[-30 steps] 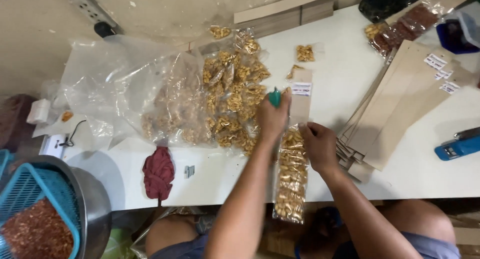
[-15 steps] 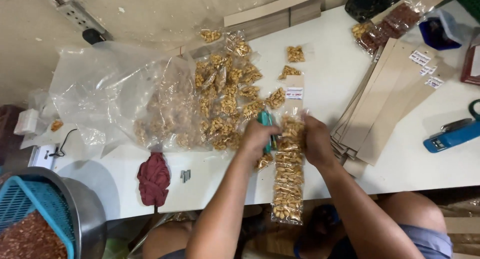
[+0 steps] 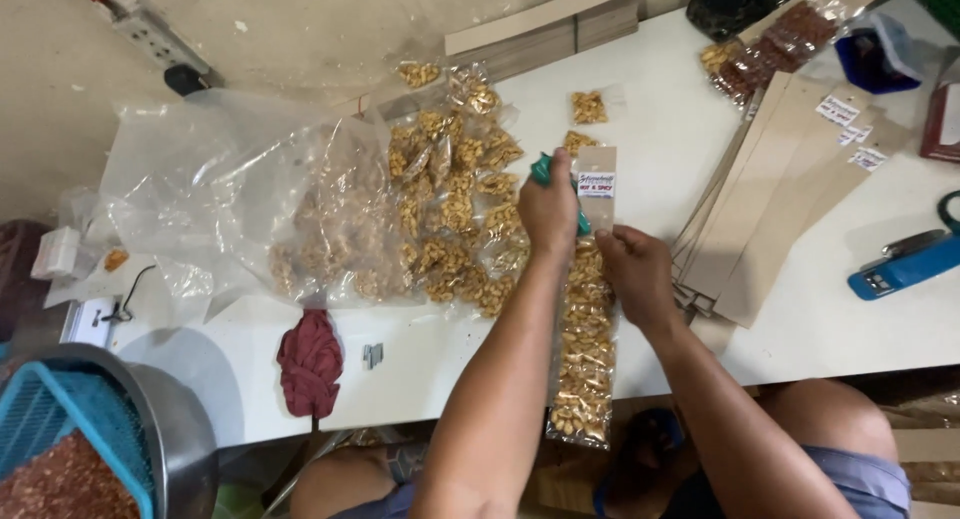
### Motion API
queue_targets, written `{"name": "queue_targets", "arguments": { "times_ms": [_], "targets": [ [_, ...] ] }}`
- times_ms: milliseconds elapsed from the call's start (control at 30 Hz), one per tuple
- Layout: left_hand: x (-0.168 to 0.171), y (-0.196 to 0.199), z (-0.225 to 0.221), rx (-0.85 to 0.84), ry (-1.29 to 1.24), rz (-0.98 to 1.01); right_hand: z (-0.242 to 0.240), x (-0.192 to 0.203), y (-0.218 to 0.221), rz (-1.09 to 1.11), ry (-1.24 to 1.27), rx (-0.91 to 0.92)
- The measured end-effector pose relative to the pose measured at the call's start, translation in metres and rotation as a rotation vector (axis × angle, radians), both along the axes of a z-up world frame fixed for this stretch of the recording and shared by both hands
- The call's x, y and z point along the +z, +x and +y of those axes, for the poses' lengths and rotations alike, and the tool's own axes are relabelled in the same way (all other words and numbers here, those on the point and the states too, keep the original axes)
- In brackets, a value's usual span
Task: Stapling cardboard headers onto small plastic bags of nuts for retail display.
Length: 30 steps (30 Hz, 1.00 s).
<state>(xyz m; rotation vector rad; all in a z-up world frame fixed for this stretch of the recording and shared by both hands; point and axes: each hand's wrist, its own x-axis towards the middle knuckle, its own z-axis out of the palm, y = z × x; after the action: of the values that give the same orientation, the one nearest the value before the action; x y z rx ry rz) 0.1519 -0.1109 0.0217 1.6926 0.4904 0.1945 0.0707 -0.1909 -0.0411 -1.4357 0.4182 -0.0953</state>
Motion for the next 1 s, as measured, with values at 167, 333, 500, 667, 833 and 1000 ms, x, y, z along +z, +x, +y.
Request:
{"name": "queue_targets", "arguments": {
  "times_ms": [167,333,500,667,833,1000],
  "targets": [
    [0.023,-0.027,-0.018,0.066,-0.197,-0.174,-0.005,-0.051,0.008,-0.046,-0.184,0.024],
    [-0.039,-0.005,0.064,-0.131,0.530,-0.287,0.001,-0.050,0.016,0.080,-0.045,0.022],
    [-0.027,-0.008,0.137,-0.406,1.028,0.234,0.002,-0.016,0.017,0.169,0.091,0.001],
    [-0.033,0.022,0.163,-0.177,1.006,0.162,-0.002,-0.033,0.012,0.170,0.236,0.000],
    [0.033,-0.011,0.181,-0.112,1.082,0.312,-0.003,-0.039,0.016,0.190,0.300,0.013],
    [0.029,-0.005,0.194,-0.140,0.884,0.158,0.004,0.001,0.010,0.204,0.319,-0.003]
  ]
}}
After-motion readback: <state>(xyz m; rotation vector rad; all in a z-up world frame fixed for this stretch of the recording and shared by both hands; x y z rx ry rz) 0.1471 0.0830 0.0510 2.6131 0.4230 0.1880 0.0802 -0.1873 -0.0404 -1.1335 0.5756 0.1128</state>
